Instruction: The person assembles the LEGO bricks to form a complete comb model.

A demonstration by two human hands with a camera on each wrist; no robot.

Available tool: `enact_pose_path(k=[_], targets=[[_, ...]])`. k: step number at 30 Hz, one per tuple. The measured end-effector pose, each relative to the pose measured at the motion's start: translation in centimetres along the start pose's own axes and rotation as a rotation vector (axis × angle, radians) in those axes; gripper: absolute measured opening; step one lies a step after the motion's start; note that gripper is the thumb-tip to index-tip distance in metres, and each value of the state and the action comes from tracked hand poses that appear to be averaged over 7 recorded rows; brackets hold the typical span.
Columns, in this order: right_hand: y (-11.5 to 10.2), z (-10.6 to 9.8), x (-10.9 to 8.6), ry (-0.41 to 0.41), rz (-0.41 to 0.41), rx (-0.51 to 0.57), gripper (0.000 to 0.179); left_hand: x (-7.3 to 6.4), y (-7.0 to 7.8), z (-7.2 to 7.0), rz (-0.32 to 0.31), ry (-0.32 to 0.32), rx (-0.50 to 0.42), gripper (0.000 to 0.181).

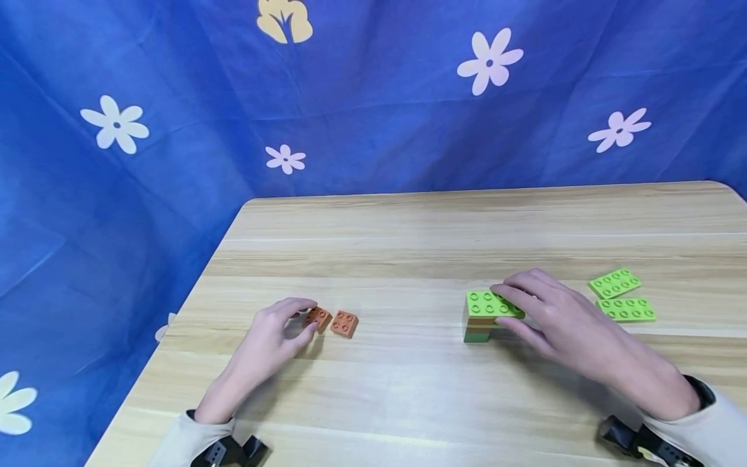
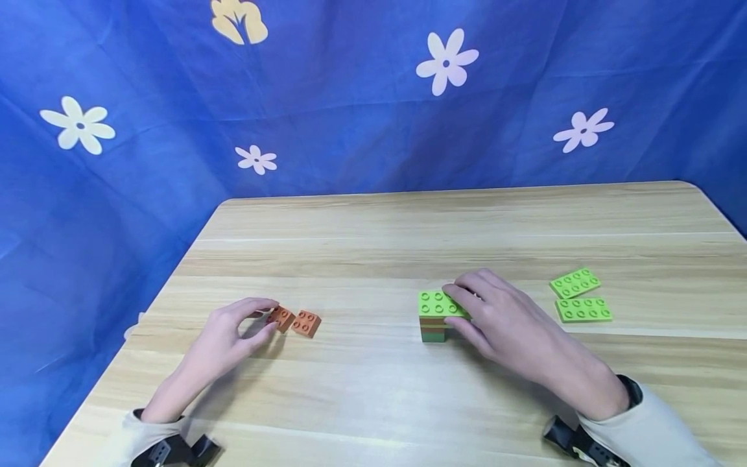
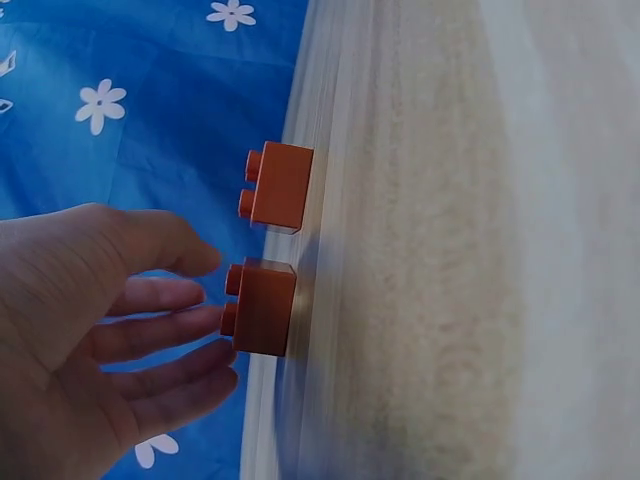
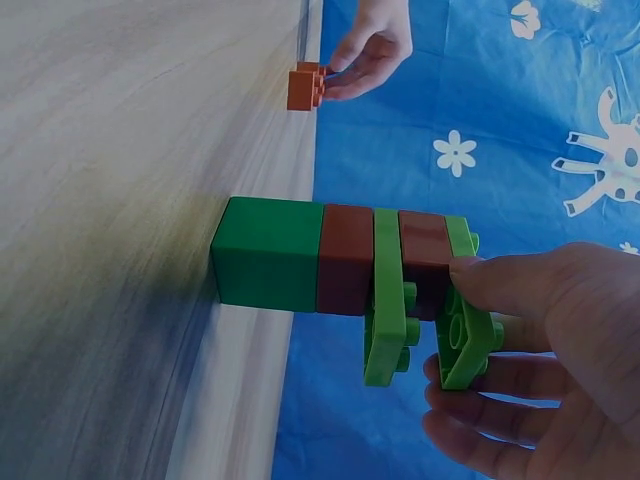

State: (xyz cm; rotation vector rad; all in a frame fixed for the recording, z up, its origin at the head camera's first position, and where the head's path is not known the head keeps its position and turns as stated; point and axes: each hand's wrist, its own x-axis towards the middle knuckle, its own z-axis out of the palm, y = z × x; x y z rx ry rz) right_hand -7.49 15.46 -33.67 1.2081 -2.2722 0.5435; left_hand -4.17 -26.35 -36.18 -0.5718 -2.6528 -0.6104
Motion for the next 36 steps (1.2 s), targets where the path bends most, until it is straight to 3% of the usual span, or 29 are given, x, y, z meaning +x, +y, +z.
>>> enact_pose_path(k=[5,9,16,21,26,36], targets=[[0.0,0.1,0.0,0.001,0.001,0.0,0.056,0.0,0.2,-0.1,-0.008,-0.085,-0.002,0.044],[-0.1,0.2,0.0,0.007,-0.002,0.001,0.056,0.1,0.2,-0.1,0.001,-0.114,0.001,0.047],[-0.1,0.2,0.1,0.006,-0.004,-0.001,0.056,0.1,-0.3,0.3,0.069,-0.115,-0.011,0.045],[-0.1,0.2,0.1,0.006,0.0,-0.002,0.057,0.6,-0.3,0.2,0.105,-0.138,0.033,0.043],[-0.1,0.2,0.0,0.007,0.002,-0.005,0.057,1.1,-0.1,-0.3,0.101,-0.159,0.063,0.04],[-0.1,0.1,0.0,0.003,0.003,-0.019,0.059,2.1,0.5,-0.5,0.141,-0.115,0.017,0.038]])
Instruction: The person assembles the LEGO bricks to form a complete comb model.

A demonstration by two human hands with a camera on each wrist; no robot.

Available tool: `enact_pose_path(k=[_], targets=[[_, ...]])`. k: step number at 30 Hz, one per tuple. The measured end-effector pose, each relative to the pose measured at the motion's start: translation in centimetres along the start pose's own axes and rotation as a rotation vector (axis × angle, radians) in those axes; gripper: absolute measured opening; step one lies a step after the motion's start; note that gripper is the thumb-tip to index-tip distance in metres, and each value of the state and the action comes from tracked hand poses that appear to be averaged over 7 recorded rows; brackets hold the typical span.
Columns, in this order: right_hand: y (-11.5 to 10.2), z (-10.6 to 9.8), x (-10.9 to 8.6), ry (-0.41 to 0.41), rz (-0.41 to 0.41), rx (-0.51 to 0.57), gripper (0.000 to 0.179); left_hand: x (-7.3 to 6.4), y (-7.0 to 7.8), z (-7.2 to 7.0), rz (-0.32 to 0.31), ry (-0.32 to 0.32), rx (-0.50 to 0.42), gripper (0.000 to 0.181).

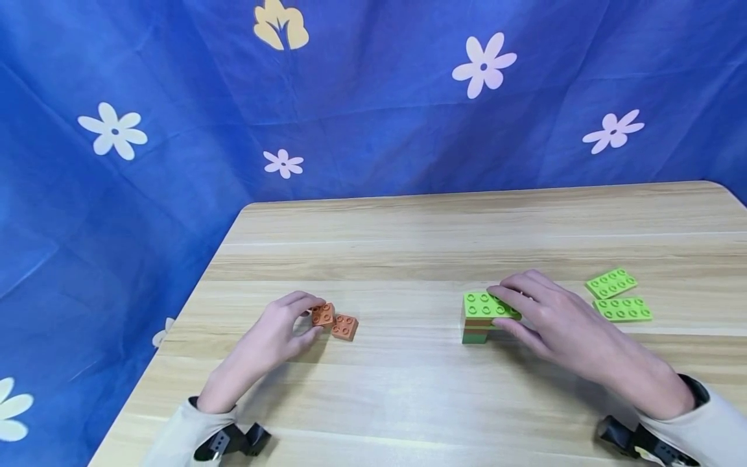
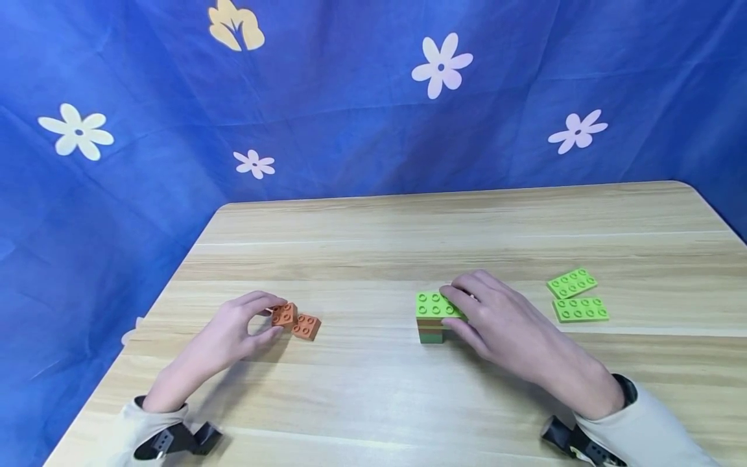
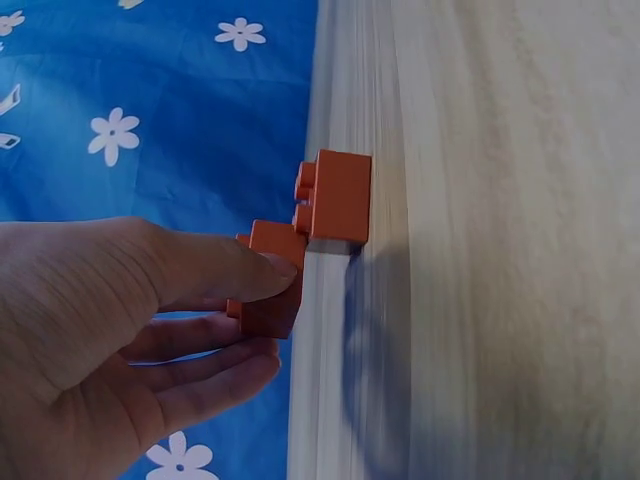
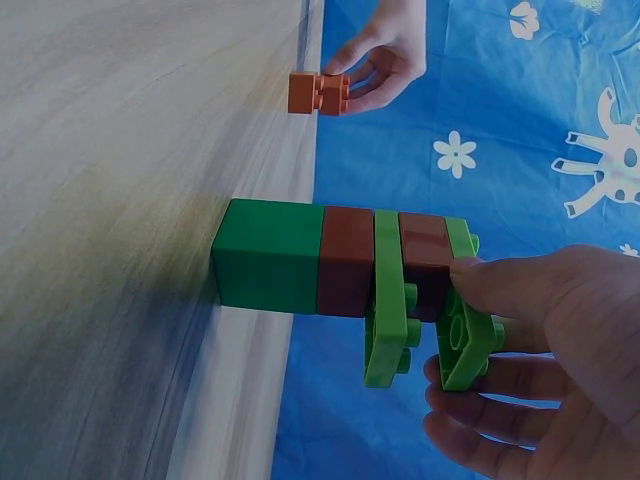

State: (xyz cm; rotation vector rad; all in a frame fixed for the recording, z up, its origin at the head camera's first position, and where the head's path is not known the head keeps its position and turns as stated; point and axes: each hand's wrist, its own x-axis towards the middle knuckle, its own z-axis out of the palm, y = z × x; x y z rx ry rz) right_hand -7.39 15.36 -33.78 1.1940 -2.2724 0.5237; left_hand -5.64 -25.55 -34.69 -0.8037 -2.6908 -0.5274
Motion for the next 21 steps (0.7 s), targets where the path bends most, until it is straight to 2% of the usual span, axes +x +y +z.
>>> enact_pose_path(k=[9,13,21], targets=[[0.0,0.1,-0.1,0.008,0.002,0.0,0.059,0.7,0.7,0.3,-0.012,0.013,-0.029,0.039],[0.0,0.1,-0.1,0.011,-0.004,0.001,0.059,0.9,0.6,0.3,-0.003,0.039,-0.017,0.039],[0.1,0.2,-0.1,0.014,-0.012,-0.002,0.059,1.7,1.3,0.7,0.072,0.105,-0.031,0.036]])
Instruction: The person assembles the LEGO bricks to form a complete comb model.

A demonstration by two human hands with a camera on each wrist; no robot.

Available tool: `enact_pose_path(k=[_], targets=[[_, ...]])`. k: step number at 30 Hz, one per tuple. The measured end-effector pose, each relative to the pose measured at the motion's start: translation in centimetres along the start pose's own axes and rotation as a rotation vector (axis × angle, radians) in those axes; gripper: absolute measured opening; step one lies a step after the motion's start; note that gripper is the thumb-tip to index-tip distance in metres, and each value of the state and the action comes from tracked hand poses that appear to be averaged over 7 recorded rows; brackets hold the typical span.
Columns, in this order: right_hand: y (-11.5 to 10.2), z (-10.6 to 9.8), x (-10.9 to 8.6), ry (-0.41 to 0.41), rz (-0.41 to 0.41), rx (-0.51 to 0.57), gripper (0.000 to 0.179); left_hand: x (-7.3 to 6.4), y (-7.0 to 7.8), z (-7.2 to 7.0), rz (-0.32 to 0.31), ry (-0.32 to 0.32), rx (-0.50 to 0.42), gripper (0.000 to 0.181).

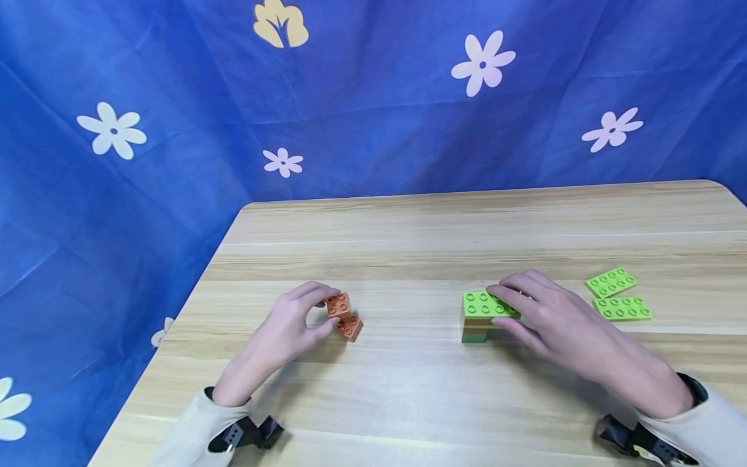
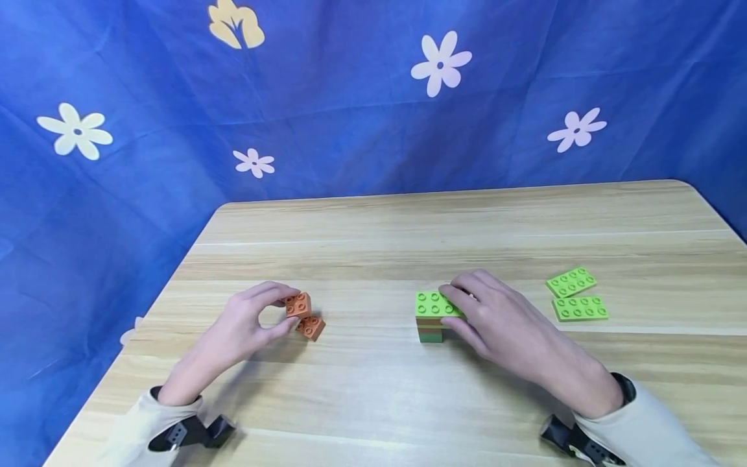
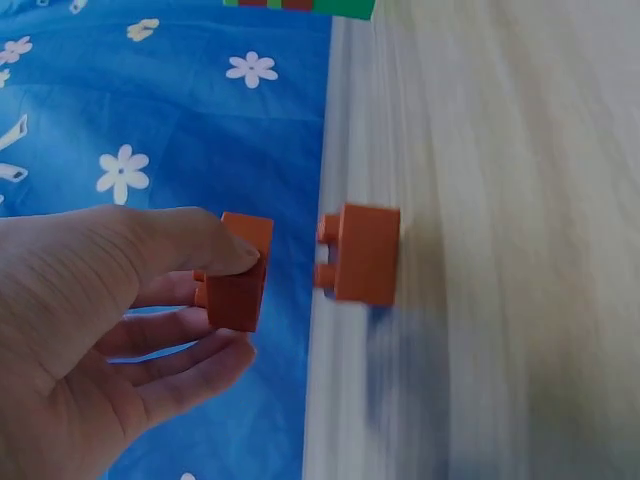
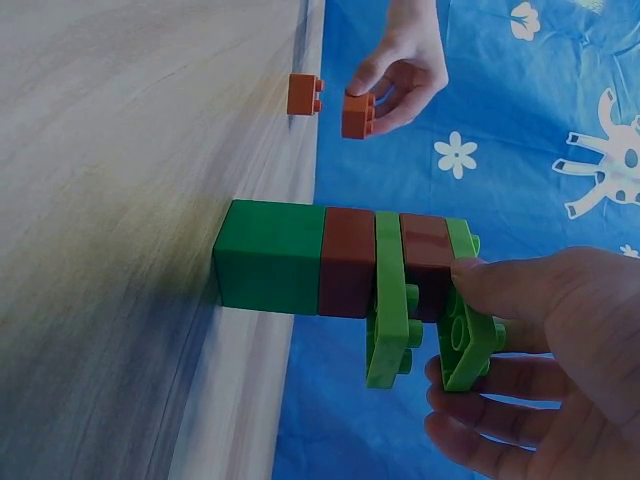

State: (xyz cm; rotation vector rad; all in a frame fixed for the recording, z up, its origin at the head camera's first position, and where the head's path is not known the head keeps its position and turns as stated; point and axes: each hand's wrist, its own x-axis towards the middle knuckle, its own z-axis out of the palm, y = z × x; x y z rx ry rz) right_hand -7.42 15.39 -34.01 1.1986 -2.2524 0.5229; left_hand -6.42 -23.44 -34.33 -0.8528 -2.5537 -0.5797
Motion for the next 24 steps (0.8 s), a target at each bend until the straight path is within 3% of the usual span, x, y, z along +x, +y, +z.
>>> enact_pose_path(k=[11,18,24], targets=[[0.1,0.1,0.0,0.01,-0.01,0.0,0.057,2.8,2.1,1.0,0.081,0.034,-0.081,0.035],[0.2,0.1,-0.1,0.005,-0.006,-0.002,0.058,4.6,3.2,1.8,0.196,0.076,-0.169,0.035],[0.0,0.0,0.0,-0.007,0.003,-0.005,0.059,5.4,4.5,1.9,0.219,0.094,-0.242,0.036]])
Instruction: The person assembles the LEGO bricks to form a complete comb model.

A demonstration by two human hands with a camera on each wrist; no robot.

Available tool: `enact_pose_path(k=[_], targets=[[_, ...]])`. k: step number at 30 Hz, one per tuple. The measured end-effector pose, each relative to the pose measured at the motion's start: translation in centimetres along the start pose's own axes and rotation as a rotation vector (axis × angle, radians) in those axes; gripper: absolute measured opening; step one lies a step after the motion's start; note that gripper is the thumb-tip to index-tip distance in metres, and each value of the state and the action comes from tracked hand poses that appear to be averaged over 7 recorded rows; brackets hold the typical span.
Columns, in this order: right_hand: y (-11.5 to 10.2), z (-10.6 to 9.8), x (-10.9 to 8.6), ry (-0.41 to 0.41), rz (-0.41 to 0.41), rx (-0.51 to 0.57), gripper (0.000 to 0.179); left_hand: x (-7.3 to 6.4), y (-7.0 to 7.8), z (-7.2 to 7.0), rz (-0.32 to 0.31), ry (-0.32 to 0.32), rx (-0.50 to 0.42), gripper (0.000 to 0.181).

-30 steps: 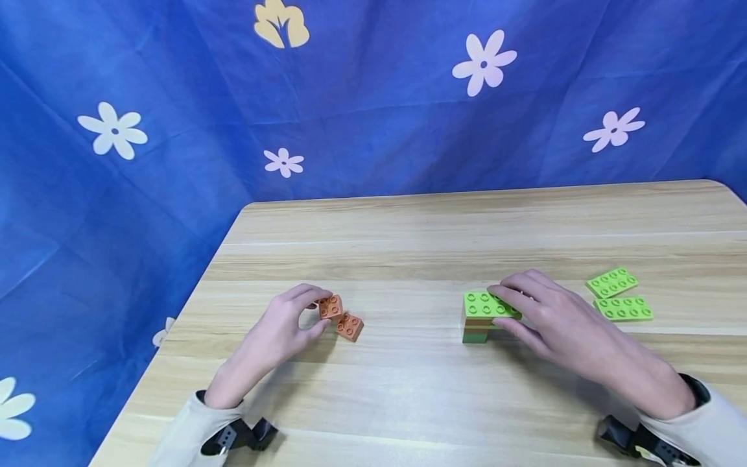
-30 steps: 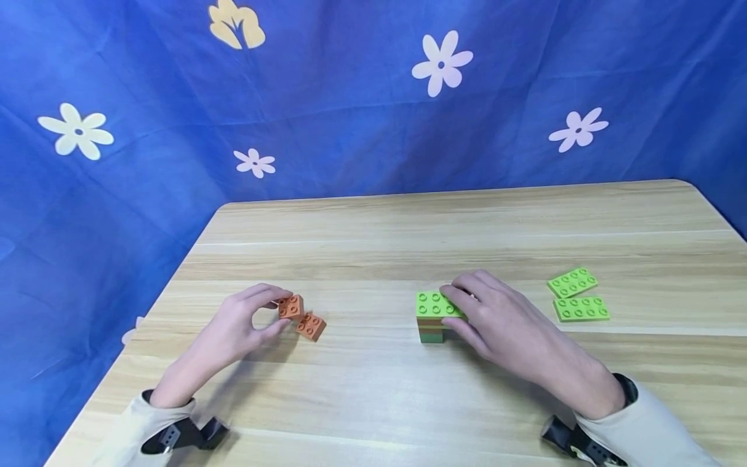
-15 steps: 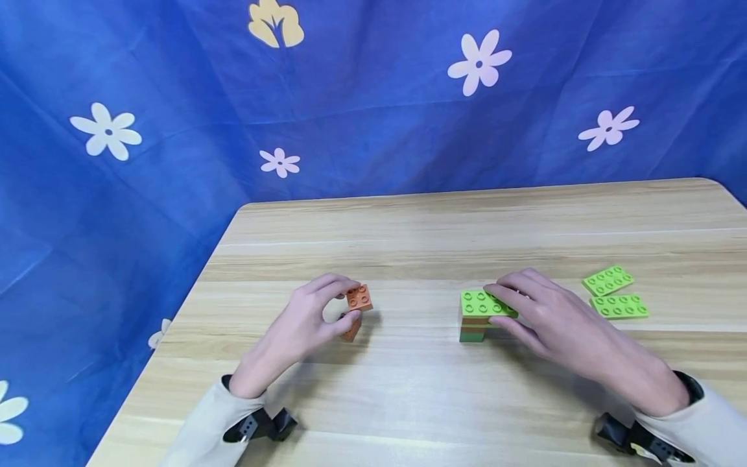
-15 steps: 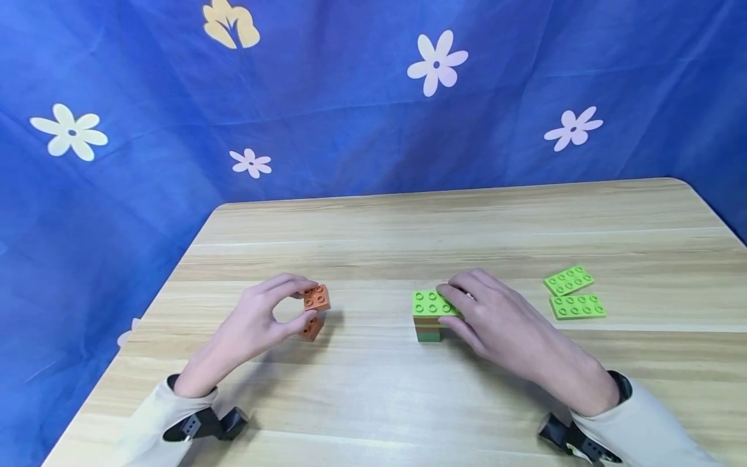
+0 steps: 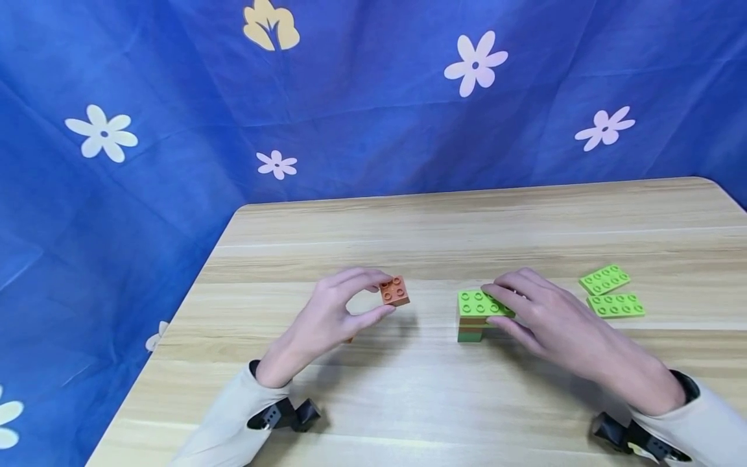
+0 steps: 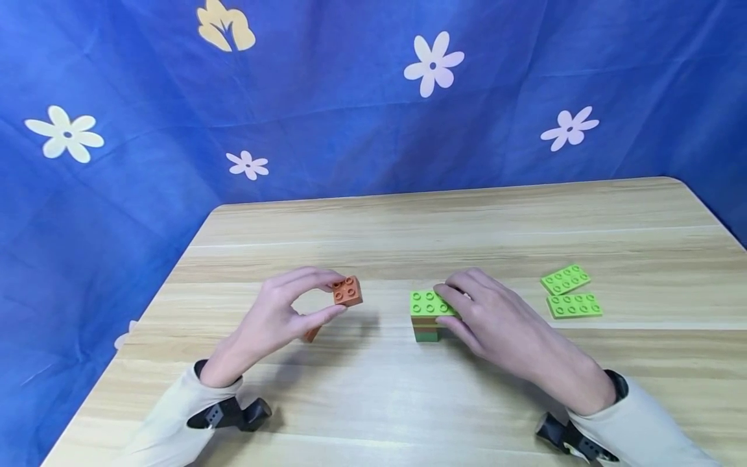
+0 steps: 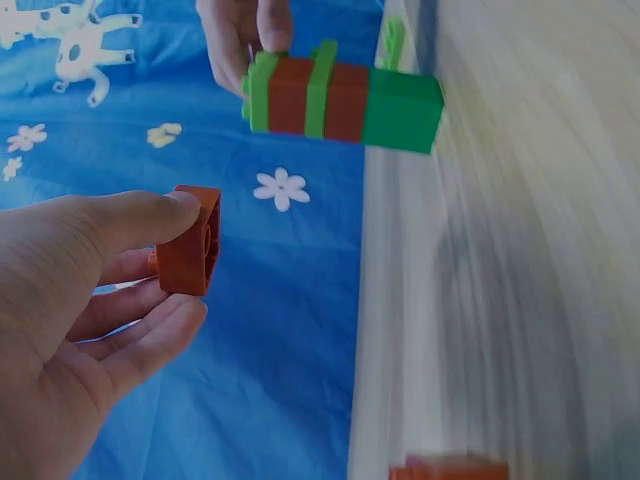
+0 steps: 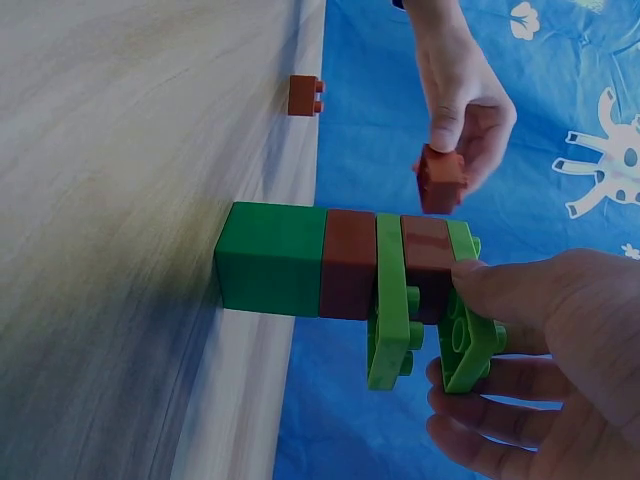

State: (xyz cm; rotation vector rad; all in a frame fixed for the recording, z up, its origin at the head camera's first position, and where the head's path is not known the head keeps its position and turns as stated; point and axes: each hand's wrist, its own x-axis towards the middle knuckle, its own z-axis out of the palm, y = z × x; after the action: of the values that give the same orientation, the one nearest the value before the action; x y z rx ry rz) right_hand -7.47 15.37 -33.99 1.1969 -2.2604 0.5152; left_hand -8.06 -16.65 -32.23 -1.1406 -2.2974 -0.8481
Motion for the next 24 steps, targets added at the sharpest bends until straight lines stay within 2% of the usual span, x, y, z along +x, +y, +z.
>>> enact_pose_path(k=[5,14,24], targets=[[0.0,0.0,-0.1,-0.002,0.007,0.005,0.059,1.0,0.9,0.6,0.022,-0.007,-0.048,0.036],[0.1,0.1,0.0,0.008,-0.001,0.003,0.06,2.6,2.1,1.9,0.098,-0.018,-0.094,0.036],[0.1,0.1,-0.1,0.014,0.0,0.006,0.059,3.8,2.9,3.2,0.112,-0.073,-0.145,0.036]])
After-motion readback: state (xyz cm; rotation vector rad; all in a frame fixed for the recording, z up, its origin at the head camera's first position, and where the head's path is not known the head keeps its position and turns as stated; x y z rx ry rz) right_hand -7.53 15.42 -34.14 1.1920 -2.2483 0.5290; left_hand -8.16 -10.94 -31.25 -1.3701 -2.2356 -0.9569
